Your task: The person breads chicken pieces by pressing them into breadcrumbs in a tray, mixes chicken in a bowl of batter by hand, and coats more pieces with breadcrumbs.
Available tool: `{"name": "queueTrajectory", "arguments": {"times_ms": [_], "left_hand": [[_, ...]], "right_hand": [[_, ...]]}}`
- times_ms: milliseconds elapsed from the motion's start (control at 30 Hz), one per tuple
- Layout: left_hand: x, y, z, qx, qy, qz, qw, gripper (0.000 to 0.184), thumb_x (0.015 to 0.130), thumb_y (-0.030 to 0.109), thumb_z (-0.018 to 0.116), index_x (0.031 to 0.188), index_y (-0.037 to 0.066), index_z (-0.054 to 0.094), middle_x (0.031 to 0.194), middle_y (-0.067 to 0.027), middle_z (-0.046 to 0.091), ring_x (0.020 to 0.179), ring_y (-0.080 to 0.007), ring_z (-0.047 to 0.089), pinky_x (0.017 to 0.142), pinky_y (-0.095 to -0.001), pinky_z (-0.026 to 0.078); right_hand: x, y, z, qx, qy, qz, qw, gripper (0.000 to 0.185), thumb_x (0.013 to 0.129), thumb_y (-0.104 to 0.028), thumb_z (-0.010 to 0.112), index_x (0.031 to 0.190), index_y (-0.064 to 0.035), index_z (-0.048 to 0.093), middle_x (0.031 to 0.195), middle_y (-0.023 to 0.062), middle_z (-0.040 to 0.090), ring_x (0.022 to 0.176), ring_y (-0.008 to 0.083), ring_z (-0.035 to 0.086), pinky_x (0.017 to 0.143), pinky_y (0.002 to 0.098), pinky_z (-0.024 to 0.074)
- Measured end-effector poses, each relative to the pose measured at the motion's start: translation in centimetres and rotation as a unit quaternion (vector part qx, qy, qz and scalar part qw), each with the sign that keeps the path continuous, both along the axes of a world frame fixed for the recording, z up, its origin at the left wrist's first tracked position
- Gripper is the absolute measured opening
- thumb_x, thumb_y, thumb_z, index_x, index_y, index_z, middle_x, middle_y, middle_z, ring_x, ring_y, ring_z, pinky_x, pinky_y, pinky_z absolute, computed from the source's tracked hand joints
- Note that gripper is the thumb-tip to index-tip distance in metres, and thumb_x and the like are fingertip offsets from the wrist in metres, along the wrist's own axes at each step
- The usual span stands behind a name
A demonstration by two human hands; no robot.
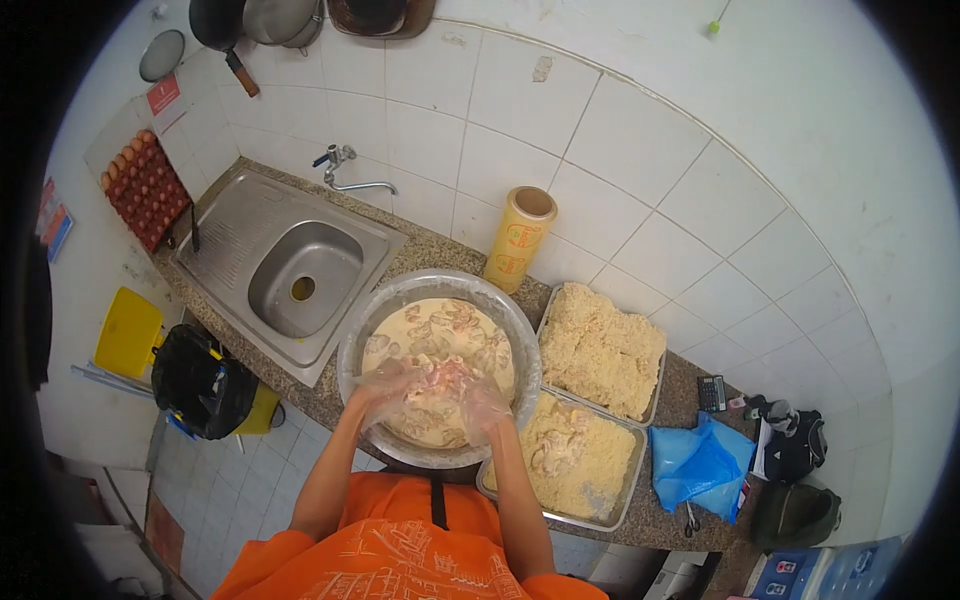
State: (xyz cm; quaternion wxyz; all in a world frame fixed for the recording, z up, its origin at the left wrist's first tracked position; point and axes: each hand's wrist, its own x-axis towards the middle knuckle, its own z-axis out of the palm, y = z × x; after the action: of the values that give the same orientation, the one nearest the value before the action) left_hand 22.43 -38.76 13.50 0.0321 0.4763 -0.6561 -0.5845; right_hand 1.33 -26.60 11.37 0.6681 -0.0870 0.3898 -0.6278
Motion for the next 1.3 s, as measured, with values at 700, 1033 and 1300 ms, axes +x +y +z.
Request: {"name": "queueTrajectory", "arguments": {"times_ms": [700, 1033, 1300], "left_hand": [[4.8, 2.5, 1.9, -0.361, -0.027, 0.095, 0.927, 0.043, 0.097, 0.034, 0.064, 0.115, -0.005, 0.068, 0.114, -0.0278, 0.070, 0.107, -0.0437, 0.066, 0.096, -0.0482, 0.052], [5.2, 2.3, -1.5, -0.413, -0.032, 0.098, 0.905, 0.038, 0.096, 0.036, 0.065, 0.105, 0.000, 0.074, 0.100, -0.0226, 0.073, 0.094, -0.0408, 0.068, 0.085, -0.0469, 0.056], [5.4, 2.2, -1.3, -0.418, -0.006, 0.100, 0.903, 0.036, 0.095, 0.035, 0.065, 0.102, 0.001, 0.073, 0.092, -0.0242, 0.071, 0.088, -0.0421, 0.068, 0.081, -0.0480, 0.056]], "right_hand": [[0.9, -8.5, -3.8, 0.136, 0.898, 0.210, 0.363, 0.029, 0.090, -0.026, 0.061, 0.103, -0.0030, 0.073, 0.102, 0.0206, 0.072, 0.094, 0.0376, 0.069, 0.089, 0.0491, 0.0527], [-2.1, -6.2, -3.0, 0.003, 0.854, 0.127, 0.504, 0.015, 0.081, -0.012, 0.069, 0.094, -0.0041, 0.072, 0.088, 0.0225, 0.071, 0.086, 0.0416, 0.070, 0.078, 0.0484, 0.0562], [-0.1, -2.3, 7.1, -0.086, 0.813, -0.030, 0.575, 0.024, 0.079, -0.001, 0.068, 0.102, -0.0008, 0.071, 0.103, 0.0247, 0.069, 0.099, 0.0435, 0.066, 0.085, 0.0493, 0.0536]]}}
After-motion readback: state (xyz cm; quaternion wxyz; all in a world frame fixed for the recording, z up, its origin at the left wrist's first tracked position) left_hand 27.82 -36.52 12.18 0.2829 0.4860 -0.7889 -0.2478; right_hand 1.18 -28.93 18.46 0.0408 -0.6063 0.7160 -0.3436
